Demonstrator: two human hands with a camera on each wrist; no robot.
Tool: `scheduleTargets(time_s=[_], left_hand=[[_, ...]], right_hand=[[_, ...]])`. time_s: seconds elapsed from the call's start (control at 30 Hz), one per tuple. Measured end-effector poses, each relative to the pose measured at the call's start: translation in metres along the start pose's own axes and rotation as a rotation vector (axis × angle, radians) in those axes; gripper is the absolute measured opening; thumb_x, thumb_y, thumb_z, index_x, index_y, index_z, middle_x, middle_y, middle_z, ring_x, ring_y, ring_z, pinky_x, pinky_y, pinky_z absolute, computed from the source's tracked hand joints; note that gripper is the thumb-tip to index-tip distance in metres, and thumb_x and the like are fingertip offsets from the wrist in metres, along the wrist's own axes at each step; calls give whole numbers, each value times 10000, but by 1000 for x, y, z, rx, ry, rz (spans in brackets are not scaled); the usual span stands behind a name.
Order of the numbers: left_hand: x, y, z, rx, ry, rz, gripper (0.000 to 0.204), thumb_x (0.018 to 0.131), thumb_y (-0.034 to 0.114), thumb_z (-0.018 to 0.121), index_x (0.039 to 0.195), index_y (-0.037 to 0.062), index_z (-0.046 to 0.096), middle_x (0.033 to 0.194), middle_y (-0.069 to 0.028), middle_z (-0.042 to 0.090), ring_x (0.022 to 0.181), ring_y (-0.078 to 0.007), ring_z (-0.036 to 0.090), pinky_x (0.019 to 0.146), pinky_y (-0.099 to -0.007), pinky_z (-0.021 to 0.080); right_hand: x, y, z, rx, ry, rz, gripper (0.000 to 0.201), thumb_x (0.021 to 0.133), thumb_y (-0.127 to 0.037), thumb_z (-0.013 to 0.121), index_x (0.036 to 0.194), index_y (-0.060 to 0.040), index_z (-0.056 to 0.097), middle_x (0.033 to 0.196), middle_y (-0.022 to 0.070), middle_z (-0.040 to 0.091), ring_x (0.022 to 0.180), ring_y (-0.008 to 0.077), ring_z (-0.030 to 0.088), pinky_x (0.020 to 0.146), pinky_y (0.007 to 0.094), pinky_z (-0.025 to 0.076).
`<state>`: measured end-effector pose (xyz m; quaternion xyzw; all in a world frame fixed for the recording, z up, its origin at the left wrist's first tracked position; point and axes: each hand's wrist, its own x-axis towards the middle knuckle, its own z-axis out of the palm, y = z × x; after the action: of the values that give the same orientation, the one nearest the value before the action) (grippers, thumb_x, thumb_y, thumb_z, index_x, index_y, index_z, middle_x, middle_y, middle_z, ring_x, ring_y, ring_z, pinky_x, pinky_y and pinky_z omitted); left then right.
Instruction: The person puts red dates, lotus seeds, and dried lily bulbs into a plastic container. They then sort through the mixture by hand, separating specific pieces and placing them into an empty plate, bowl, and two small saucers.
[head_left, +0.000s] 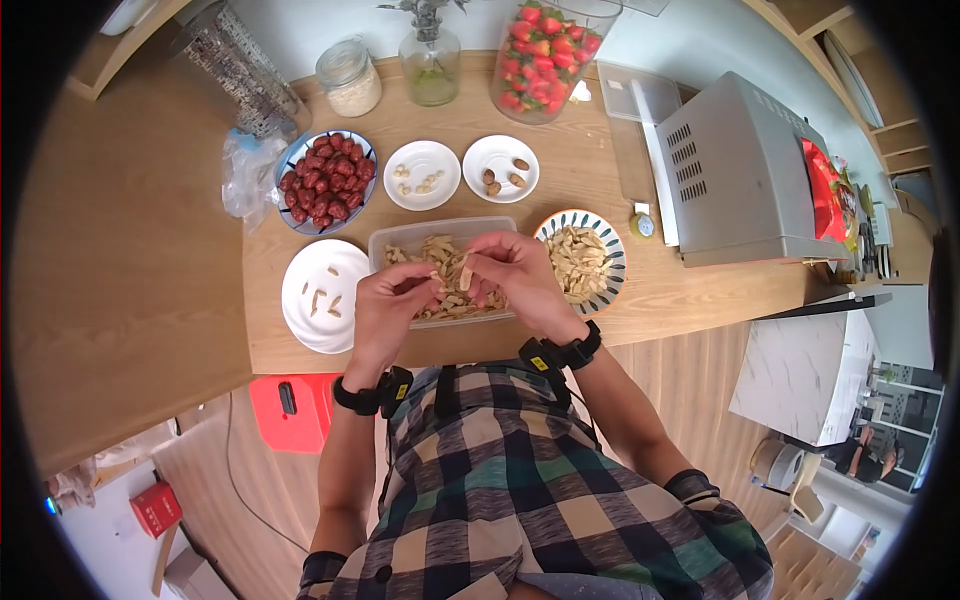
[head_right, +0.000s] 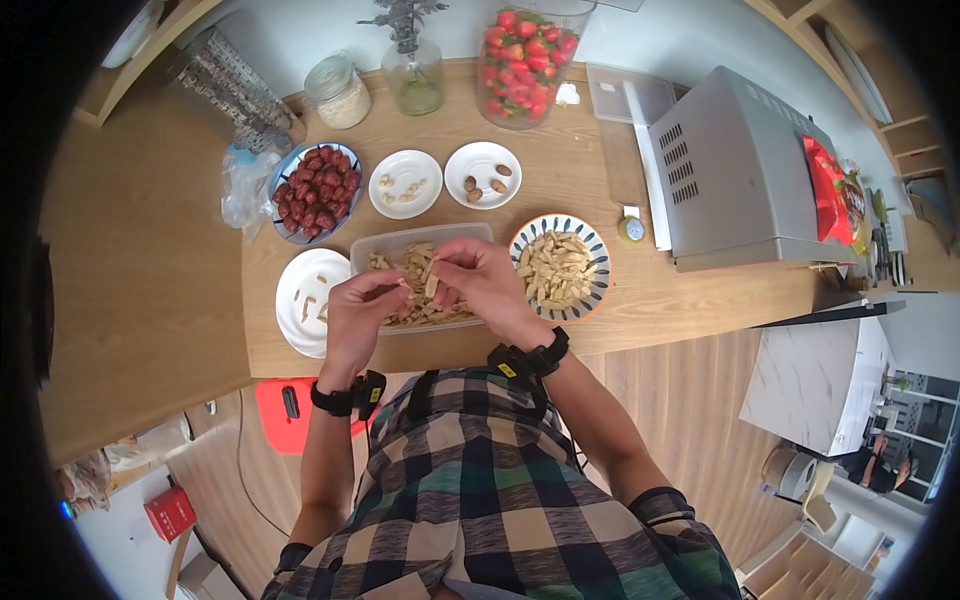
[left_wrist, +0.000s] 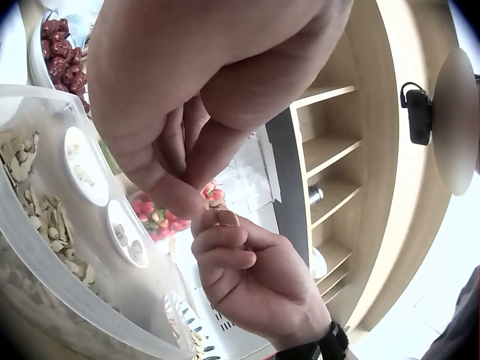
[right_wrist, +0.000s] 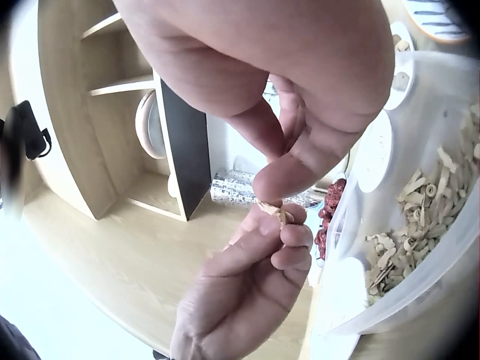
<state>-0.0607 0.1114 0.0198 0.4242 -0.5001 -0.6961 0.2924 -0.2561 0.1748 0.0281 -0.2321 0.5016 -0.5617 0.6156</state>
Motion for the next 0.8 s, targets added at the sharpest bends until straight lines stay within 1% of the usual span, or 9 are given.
scheduleTargets(time_s=[0.13,0.17,0.23,0.27,0.43,0.53,0.6,0.73,0.8], left_hand=[[5,6,10,7,-46,0,185,911,-52,688,1096,-53,692,946,-106,734,774,-143,687,697,-269,567],[8,6,14,-5,-62,21,169,919,-41,685,1087,-56,696,915,-99,732,771,-135,688,693,-263,568],[14,8,24,-14,-94,38,155,927,-31,682,1077,-60,699,885,-92,729,768,-126,689,689,-257,569],[17,10,30,21,-111,37,158,934,-23,677,1086,-59,698,885,-90,729,767,-124,688,686,-255,567],[39,11,61,176,-242,-8,178,958,3,653,1122,-51,697,889,-82,732,754,-111,685,677,-242,550],[52,11,90,300,-338,29,209,954,38,663,1143,-44,699,874,-76,733,735,-103,680,660,-241,533],[64,1,108,348,-435,78,189,915,50,683,1076,-42,716,799,-76,716,706,-104,671,633,-268,519],[81,-9,138,560,-549,149,163,895,14,676,1033,-62,716,804,-86,711,717,-115,655,641,-271,519],[86,-16,147,727,-562,352,149,875,30,672,994,-47,717,804,-138,705,660,-156,649,613,-310,506]], right_hand=[[-12,-10,-23,-8,98,-110,75,971,-1,630,1036,36,631,837,94,686,633,151,681,512,267,529],[-16,-13,-33,-5,112,-116,75,971,-1,630,1036,36,631,837,94,686,633,151,681,512,267,529],[-24,-18,-53,-129,266,-158,82,965,-5,640,1028,45,623,801,87,682,602,142,669,490,265,516],[-25,-16,-65,-130,300,-187,89,962,-9,643,1025,49,616,766,81,676,575,134,657,475,260,506],[-40,-13,-112,-222,442,-216,82,965,4,640,1029,44,608,785,80,667,601,143,668,496,264,525],[-45,-10,-128,-227,491,-211,84,965,2,637,1031,47,606,782,77,669,602,141,667,502,262,525],[-46,-8,-135,-235,523,-231,68,963,2,629,1000,57,611,744,83,674,583,127,657,488,257,511],[-44,-3,-146,-215,515,-222,74,961,-12,637,992,52,618,752,80,678,595,122,662,491,256,512],[-43,-2,-148,-299,553,-187,91,951,-36,656,981,44,626,747,80,684,596,114,660,491,255,512]])
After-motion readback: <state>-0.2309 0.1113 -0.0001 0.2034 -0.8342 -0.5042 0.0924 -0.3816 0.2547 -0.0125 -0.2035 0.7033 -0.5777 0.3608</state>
